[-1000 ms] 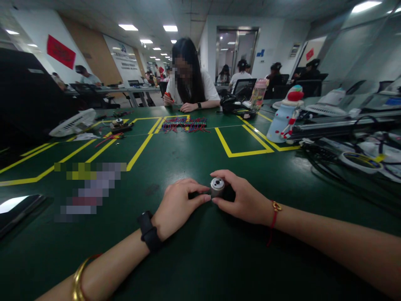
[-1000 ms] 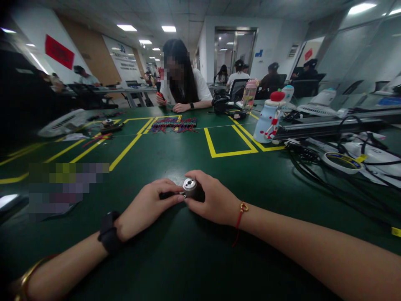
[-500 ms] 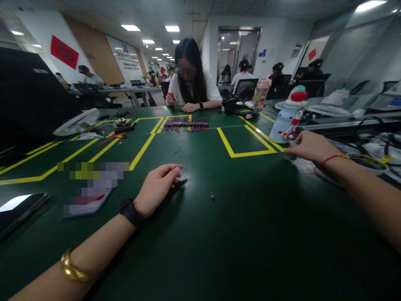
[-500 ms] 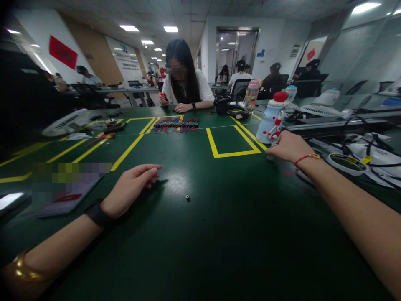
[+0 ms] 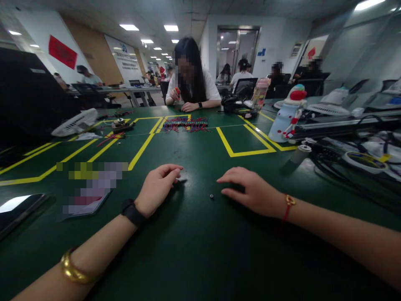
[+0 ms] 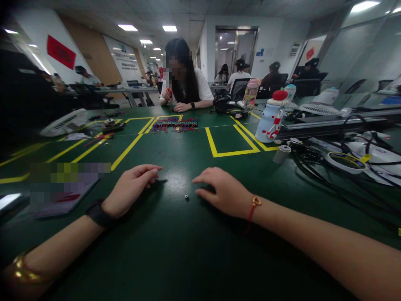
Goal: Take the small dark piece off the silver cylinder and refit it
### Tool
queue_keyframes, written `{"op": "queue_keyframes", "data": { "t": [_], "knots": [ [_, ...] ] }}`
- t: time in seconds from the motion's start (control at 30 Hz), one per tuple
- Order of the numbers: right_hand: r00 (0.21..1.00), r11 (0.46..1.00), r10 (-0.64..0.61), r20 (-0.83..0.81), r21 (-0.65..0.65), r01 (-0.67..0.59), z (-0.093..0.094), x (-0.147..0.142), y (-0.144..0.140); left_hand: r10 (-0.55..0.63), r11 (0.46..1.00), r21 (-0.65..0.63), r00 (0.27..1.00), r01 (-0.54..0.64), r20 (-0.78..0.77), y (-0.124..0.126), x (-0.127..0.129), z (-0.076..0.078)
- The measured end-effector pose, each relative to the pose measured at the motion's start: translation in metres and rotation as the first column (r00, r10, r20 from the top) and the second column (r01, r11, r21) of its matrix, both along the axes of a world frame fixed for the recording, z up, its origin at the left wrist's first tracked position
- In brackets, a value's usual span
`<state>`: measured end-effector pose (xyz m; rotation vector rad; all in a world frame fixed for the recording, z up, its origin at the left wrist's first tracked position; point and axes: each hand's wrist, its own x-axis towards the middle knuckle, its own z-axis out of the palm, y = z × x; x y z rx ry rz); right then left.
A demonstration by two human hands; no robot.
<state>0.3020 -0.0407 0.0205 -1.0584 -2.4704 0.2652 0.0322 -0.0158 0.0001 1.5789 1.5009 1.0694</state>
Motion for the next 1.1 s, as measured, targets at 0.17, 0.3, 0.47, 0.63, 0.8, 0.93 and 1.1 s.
{"op": "queue_keyframes", "data": {
  "t": [0.17, 0.3, 0.47, 0.63, 0.8, 0.93, 1.1],
  "knots": [
    [0.989, 0.989, 0.144, 0.028, -0.029, -0.143, -0.011, -0.025, -0.017, -0.002, 1.000, 0.020, 1.000, 0.002, -0.012, 0.000, -0.001, 0.000],
    [0.997, 0.991, -0.065, 0.045, 0.119, 0.059, 0.006, 0.007, 0.004, -0.012, 1.000, 0.006, 1.000, 0.012, -0.021, 0.000, -0.001, 0.001],
    [0.770, 0.774, -0.619, 0.153, 0.284, 0.566, 0.046, 0.097, 0.045, 0.001, 1.000, 0.013, 1.000, 0.000, -0.022, 0.000, -0.001, 0.001],
    [0.377, 0.511, -0.778, 0.502, 0.158, 0.845, 0.065, 0.173, 0.068, 0.010, 1.000, 0.015, 0.999, -0.009, -0.038, 0.001, 0.000, 0.001],
    [0.380, 0.512, -0.753, 0.537, 0.117, 0.851, 0.065, 0.189, 0.072, 0.016, 1.000, 0.024, 0.999, -0.015, -0.044, 0.000, 0.001, 0.002],
    [0.375, 0.512, -0.756, 0.536, 0.128, 0.849, 0.063, 0.192, 0.074, 0.019, 1.000, 0.016, 0.999, -0.018, -0.032, -0.001, 0.001, 0.003],
    [0.343, 0.485, -0.784, 0.517, 0.165, 0.859, 0.062, 0.201, 0.076, 0.014, 1.000, 0.017, 1.000, -0.014, -0.022, -0.001, 0.000, 0.002]
  ]
}}
